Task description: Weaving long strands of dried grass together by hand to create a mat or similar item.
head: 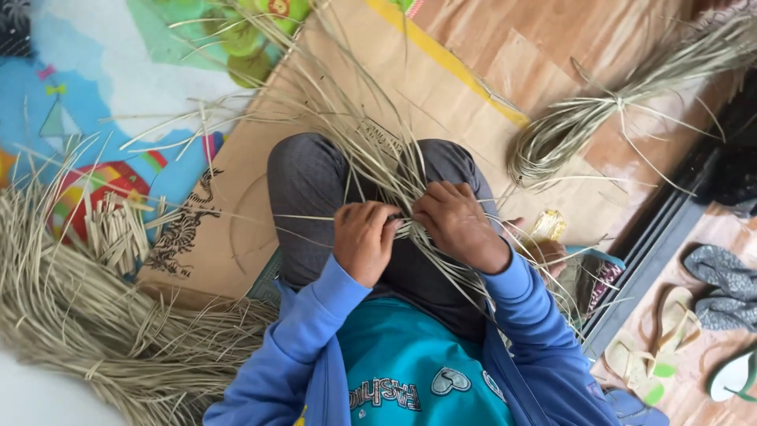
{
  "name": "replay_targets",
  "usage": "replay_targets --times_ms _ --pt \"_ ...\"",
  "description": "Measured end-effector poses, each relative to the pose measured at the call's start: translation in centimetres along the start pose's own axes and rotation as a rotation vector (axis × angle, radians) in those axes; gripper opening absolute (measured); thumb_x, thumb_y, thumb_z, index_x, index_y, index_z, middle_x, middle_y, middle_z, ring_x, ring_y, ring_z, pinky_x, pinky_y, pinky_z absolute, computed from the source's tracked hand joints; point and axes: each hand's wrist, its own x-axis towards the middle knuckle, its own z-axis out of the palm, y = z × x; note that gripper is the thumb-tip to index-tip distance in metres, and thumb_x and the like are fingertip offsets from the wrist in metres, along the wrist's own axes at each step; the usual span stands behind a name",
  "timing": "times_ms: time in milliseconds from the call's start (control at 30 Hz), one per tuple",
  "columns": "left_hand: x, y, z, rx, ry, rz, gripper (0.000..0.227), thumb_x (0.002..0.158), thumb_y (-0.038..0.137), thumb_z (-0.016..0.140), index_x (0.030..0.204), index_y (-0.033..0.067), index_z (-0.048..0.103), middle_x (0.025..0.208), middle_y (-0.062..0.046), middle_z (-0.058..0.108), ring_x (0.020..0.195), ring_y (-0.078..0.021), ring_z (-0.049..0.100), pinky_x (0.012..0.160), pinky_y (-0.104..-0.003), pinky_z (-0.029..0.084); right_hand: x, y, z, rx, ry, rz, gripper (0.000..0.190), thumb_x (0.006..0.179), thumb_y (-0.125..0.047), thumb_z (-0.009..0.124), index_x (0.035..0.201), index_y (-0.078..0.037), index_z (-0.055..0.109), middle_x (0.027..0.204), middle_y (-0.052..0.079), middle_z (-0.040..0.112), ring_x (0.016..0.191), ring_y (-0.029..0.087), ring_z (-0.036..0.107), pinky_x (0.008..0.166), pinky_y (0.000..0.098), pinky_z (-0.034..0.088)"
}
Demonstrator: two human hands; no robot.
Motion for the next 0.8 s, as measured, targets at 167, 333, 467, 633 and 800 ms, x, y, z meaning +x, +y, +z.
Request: replay_targets --times_ms 167,333,467,633,800 --pt "0.3 1.8 2.0 -0.533 0.02 -0.167 0.003 0.102 0.012 0.064 0.104 0.0132 0.061 0.09 -0.005 0.061 0.088 -0.0299 0.071 0.08 -0.041 0.061 -0.6 0.3 0.5 0.051 0.019 0.068 0.012 0.097 -0.025 0.067 0.092 -0.015 0.064 0.089 0.0 0.055 0.089 0.024 0.061 0.084 0.037 0.043" --pt "0.5 2.0 1.9 -0.641 0.036 -0.229 0.001 0.098 0.008 0.066 0.098 0.0095 0.066 0.085 -0.009 0.063 0.084 -0.0339 0.072 0.068 -0.04 0.065 -0.5 0.1 -0.9 0.303 0.078 0.108 0.01 0.099 -0.017 0.069 0.104 -0.01 0.064 0.085 0.005 0.06 0.084 0.03 0.065 0.08 0.0424 0.045" --pt "0.6 2.1 1.8 -0.714 0.071 -0.248 0.003 0.092 0.006 0.069 0.092 0.0081 0.07 0.08 -0.01 0.068 0.077 -0.0328 0.074 0.061 -0.038 0.064 -0.5 -0.2 -1.5 0.348 0.076 0.106 0.01 0.101 -0.015 0.066 0.108 -0.009 0.064 0.084 0.006 0.062 0.084 0.032 0.066 0.081 0.0439 0.046" --pt "0.4 2.0 2.5 -0.696 0.081 -0.256 0.001 0.089 0.01 0.071 0.09 0.0105 0.072 0.078 -0.008 0.068 0.075 -0.0274 0.075 0.06 -0.035 0.063 -0.2 -0.4 -1.4 0.338 0.104 0.085 0.008 0.101 -0.014 0.065 0.105 -0.007 0.064 0.083 0.008 0.061 0.082 0.032 0.065 0.08 0.0433 0.046" --pt "0.0 1.8 2.7 -0.705 0.07 -0.277 0.004 0.091 0.013 0.074 0.092 0.0101 0.073 0.081 -0.01 0.071 0.079 -0.0285 0.075 0.06 -0.035 0.063 -0.4 0.1 -0.2 0.312 0.135 0.053 0.006 0.102 -0.015 0.064 0.102 -0.01 0.065 0.083 0.007 0.06 0.082 0.03 0.064 0.083 0.0438 0.043"
